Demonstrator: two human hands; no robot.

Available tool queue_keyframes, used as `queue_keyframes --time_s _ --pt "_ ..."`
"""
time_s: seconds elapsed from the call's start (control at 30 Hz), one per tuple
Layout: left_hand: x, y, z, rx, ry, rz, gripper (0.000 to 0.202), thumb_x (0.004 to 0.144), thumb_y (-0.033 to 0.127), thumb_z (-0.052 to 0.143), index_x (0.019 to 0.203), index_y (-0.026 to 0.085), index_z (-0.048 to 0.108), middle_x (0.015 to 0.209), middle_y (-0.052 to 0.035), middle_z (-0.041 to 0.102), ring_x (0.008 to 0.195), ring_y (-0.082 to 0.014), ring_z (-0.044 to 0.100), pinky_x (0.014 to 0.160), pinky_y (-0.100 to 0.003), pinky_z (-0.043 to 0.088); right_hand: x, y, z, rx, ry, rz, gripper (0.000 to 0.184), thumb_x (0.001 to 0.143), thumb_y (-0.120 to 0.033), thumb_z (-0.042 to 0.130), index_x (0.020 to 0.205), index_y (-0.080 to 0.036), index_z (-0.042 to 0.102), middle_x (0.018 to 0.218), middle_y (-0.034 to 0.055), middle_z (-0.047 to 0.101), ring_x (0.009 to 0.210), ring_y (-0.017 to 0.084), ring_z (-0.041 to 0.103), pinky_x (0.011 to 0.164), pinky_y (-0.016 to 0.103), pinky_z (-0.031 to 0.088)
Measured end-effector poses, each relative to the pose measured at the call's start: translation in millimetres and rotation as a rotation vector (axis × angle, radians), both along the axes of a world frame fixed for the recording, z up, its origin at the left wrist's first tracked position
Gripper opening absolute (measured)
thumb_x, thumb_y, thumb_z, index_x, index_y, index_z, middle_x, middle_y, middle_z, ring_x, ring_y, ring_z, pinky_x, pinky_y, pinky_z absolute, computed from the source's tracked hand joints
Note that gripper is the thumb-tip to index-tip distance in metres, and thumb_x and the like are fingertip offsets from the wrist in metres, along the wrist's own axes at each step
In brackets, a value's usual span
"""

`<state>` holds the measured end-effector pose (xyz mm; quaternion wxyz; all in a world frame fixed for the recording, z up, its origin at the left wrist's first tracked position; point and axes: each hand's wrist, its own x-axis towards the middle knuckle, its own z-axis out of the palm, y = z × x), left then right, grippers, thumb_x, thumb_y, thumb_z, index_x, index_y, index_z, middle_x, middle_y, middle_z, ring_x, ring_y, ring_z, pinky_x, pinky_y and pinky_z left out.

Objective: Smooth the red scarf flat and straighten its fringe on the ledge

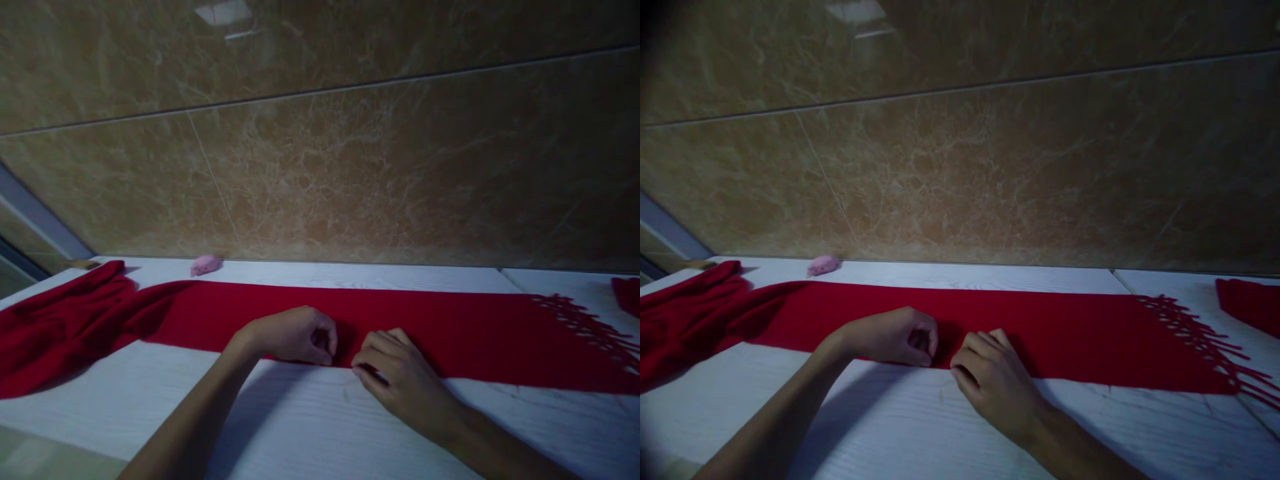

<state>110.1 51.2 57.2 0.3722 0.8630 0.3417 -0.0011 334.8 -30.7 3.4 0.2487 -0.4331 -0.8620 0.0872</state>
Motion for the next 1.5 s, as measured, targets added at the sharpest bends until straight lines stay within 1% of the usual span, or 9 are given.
queue_keyframes --time_s 0.1,0.43,0.67,0.8,0.9,1.07,1.13,1.33,1.5 --pt "0.3 -2.7 2.6 -0.028 0.043 0.017 0.017 0.074 0.016 0.074 0.092 0.019 0.074 0.073 0.0044 0.063 0.065 -0.0097 0.055 0.057 -0.018 0.039 5.2 1.3 -4.0 0.012 -0.011 0.000 0.010 0.094 -0.015 0.064 0.088 -0.022 0.069 0.087 0.0004 0.064 0.084 0.017 0.056 0.078 0.035 0.035" --pt "6.5 -3.6 -6.2 0.026 0.144 0.016 0.014 0.079 0.025 0.074 0.092 0.022 0.074 0.074 0.0038 0.067 0.064 -0.0097 0.058 0.055 -0.019 0.037 8.4 4.2 -7.0 0.005 -0.016 0.002 0.008 0.096 -0.018 0.064 0.091 -0.022 0.069 0.089 0.0007 0.065 0.086 0.018 0.054 0.080 0.036 0.031" --pt "6.7 -3.6 -6.8 0.079 0.134 0.010 0.012 0.080 0.023 0.071 0.091 0.022 0.075 0.077 0.0039 0.069 0.064 -0.0092 0.058 0.056 -0.019 0.037 8.5 3.8 -8.0 0.022 -0.055 0.012 0.013 0.100 -0.018 0.057 0.092 -0.020 0.066 0.089 0.0011 0.062 0.085 0.018 0.052 0.080 0.036 0.031" --pt "7.8 -2.8 -8.9 0.080 0.119 0.016 0.015 0.079 0.029 0.074 0.092 0.022 0.072 0.076 0.0041 0.067 0.064 -0.0098 0.057 0.055 -0.019 0.036 7.1 4.4 -5.5 0.001 -0.075 0.007 0.014 0.100 -0.018 0.055 0.091 -0.021 0.065 0.089 0.0014 0.061 0.086 0.018 0.053 0.080 0.036 0.032" --pt "8.9 -2.6 -9.0 0.090 0.120 0.019 0.017 0.079 0.030 0.076 0.093 0.023 0.072 0.076 0.0044 0.067 0.064 -0.0097 0.056 0.055 -0.019 0.035 6.5 4.2 -3.4 -0.018 -0.060 -0.001 0.010 0.099 -0.020 0.059 0.091 -0.021 0.065 0.090 0.0012 0.062 0.086 0.018 0.054 0.081 0.035 0.033" --pt "9.7 -2.4 -7.8 0.120 0.110 0.014 0.016 0.080 0.024 0.069 0.095 0.022 0.075 0.079 0.0033 0.069 0.065 -0.0097 0.058 0.057 -0.019 0.037 7.0 3.9 -3.0 -0.044 -0.029 -0.026 0.005 0.092 -0.024 0.069 0.091 -0.021 0.066 0.092 0.0015 0.063 0.086 0.019 0.055 0.080 0.035 0.034" --pt "9.8 -2.4 -8.1 0.129 0.102 0.019 0.016 0.080 0.023 0.067 0.094 0.021 0.075 0.079 0.0030 0.070 0.065 -0.0097 0.059 0.057 -0.019 0.037 7.4 4.4 -3.6 -0.047 -0.031 -0.023 0.003 0.094 -0.021 0.067 0.091 -0.021 0.066 0.091 0.0012 0.063 0.086 0.018 0.054 0.080 0.035 0.034" --pt "9.8 -2.0 -10.0 0.127 0.082 0.003 0.015 0.081 0.022 0.065 0.092 0.020 0.074 0.077 0.0026 0.069 0.063 -0.0097 0.057 0.057 -0.020 0.037 7.2 7.2 -7.0 -0.006 -0.088 0.005 0.016 0.102 -0.021 0.054 0.090 -0.020 0.065 0.089 0.0015 0.062 0.083 0.018 0.052 0.077 0.035 0.032" --pt "9.5 -1.1 -10.4 0.092 0.079 -0.006 0.019 0.080 0.032 0.072 0.095 0.021 0.072 0.079 0.0025 0.069 0.065 -0.0107 0.059 0.058 -0.020 0.038 5.4 10.7 -11.3 -0.027 -0.107 -0.017 0.019 0.103 -0.020 0.049 0.091 -0.021 0.062 0.089 0.0013 0.060 0.082 0.017 0.051 0.077 0.034 0.032"
